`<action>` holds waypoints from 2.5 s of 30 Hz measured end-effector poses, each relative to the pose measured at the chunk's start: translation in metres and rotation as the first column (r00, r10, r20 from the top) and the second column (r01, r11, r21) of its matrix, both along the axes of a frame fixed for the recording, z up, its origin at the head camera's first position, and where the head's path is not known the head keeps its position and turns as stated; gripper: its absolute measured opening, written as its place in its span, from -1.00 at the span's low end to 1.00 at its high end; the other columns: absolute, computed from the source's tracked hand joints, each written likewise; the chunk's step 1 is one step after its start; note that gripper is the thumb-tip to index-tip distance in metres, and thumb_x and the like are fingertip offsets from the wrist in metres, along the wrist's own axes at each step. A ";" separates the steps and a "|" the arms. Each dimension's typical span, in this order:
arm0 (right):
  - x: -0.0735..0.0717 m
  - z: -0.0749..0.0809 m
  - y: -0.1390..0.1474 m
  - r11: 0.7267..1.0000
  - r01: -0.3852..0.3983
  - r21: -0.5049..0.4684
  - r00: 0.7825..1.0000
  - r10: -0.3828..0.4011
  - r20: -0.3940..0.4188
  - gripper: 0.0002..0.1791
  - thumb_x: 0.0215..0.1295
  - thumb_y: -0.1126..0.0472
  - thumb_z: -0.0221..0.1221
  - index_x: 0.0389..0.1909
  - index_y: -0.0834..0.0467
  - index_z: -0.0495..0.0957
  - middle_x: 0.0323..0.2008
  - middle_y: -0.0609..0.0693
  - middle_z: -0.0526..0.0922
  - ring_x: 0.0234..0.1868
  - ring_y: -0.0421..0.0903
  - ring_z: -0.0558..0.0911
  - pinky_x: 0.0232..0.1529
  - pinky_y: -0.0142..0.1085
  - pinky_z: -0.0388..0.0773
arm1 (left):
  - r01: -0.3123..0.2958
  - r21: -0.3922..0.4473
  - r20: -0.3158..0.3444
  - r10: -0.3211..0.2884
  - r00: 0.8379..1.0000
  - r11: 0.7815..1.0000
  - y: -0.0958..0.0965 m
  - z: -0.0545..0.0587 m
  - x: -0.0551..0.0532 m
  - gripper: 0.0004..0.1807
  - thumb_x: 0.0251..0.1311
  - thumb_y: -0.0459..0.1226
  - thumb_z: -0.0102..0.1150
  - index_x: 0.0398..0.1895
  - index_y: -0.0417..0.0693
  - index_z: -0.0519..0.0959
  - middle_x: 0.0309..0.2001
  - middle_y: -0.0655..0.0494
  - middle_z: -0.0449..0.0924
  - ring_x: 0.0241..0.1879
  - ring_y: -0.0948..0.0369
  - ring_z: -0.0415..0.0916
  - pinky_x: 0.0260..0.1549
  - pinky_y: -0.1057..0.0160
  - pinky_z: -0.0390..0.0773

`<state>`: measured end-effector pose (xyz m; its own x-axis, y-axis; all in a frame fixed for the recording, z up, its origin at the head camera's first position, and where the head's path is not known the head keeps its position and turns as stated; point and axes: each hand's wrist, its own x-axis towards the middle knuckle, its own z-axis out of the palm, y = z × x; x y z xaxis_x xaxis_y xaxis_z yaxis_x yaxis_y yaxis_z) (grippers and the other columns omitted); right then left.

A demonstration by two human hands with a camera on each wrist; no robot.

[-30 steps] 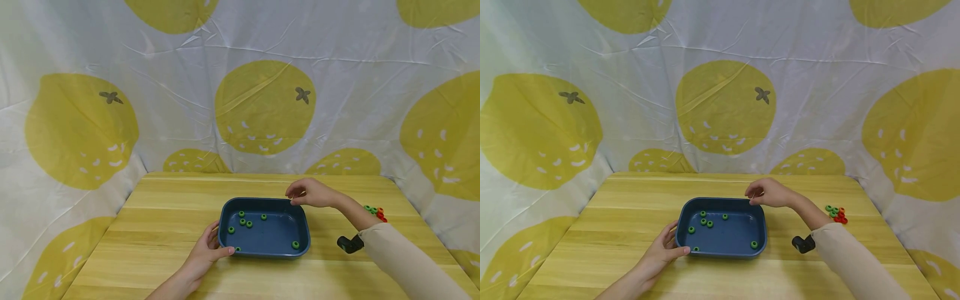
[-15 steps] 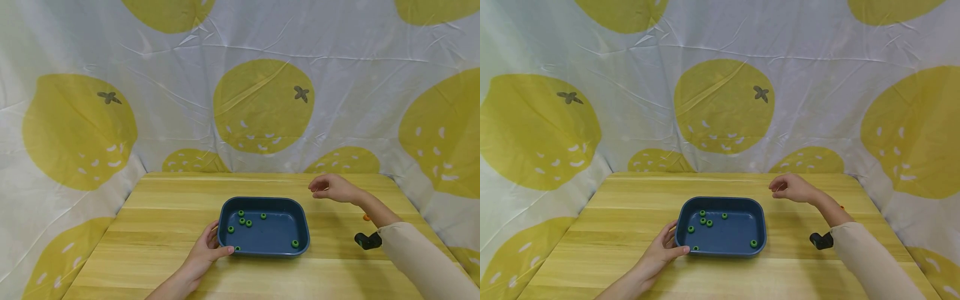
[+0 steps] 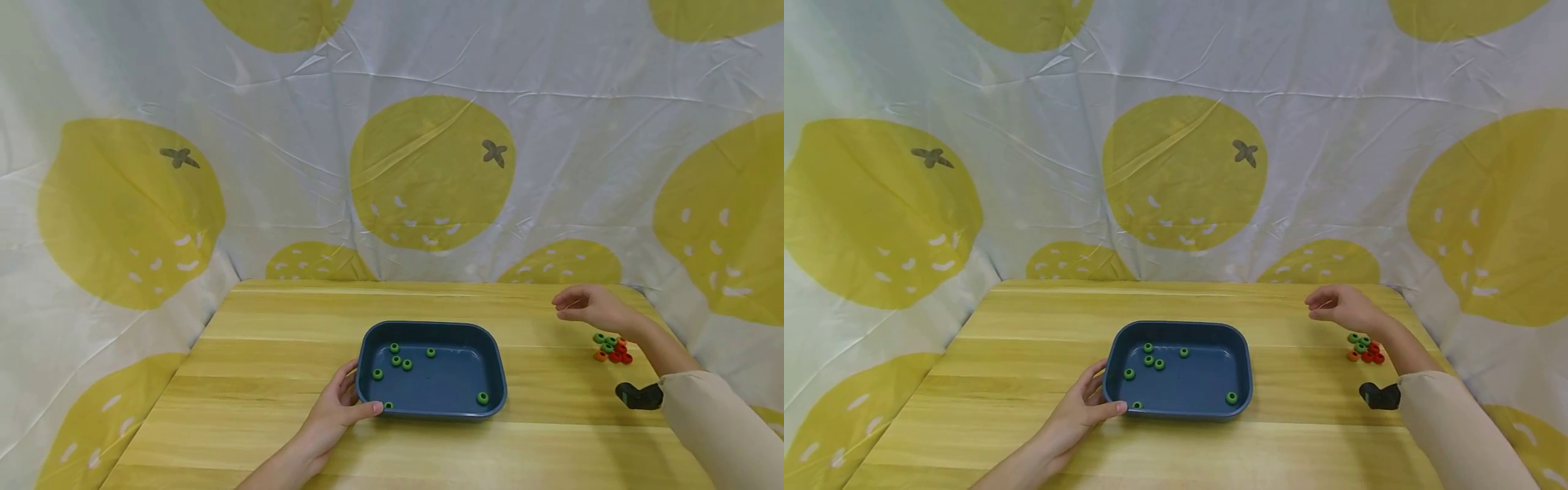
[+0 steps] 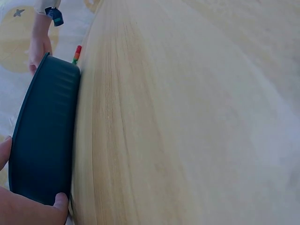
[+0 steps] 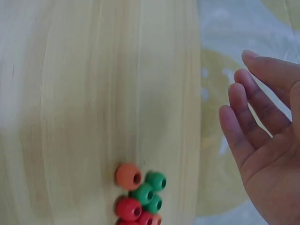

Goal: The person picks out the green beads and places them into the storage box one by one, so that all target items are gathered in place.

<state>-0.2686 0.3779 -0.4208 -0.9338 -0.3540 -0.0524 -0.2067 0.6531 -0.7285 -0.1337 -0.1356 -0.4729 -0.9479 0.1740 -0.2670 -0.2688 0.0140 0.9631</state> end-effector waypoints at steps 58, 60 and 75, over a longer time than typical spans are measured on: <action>0.019 -0.053 0.073 0.981 0.133 0.145 0.990 -0.138 0.026 -0.58 0.44 0.19 0.31 0.13 0.44 0.58 -0.03 0.22 0.67 -0.12 0.00 0.62 -0.23 -0.25 0.59 | 0.003 0.018 0.002 -0.003 1.000 1.000 -0.001 -0.002 -0.001 0.08 0.11 -0.37 0.55 0.62 -0.10 0.08 0.51 -0.26 0.21 0.41 -0.16 0.30 0.23 0.01 0.43; 0.018 -0.050 0.072 0.981 0.131 0.145 0.990 -0.136 0.023 -0.57 0.44 0.19 0.31 0.13 0.43 0.57 -0.01 0.23 0.67 -0.11 0.01 0.63 -0.22 -0.24 0.59 | 0.004 0.015 0.000 -0.004 1.000 1.000 -0.002 -0.002 -0.001 0.08 0.11 -0.37 0.55 0.62 -0.10 0.08 0.51 -0.26 0.22 0.40 -0.14 0.32 0.20 0.04 0.45; 0.011 -0.031 0.039 0.986 0.087 0.145 0.995 -0.079 -0.059 -0.61 0.46 0.21 0.29 0.14 0.39 0.60 0.00 0.20 0.69 -0.03 0.12 0.65 -0.20 -0.26 0.61 | 0.008 0.023 0.000 -0.008 1.000 1.000 -0.002 -0.004 -0.001 0.07 0.12 -0.37 0.55 0.63 -0.10 0.08 0.52 -0.26 0.20 0.42 -0.17 0.28 0.24 -0.01 0.43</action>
<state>-0.2574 0.4169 -0.4514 -0.9624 -0.2672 -0.0477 -0.1831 0.7689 -0.6126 -0.1348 -0.1380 -0.4765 -0.9463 0.1881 -0.2631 -0.2690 -0.0062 0.9631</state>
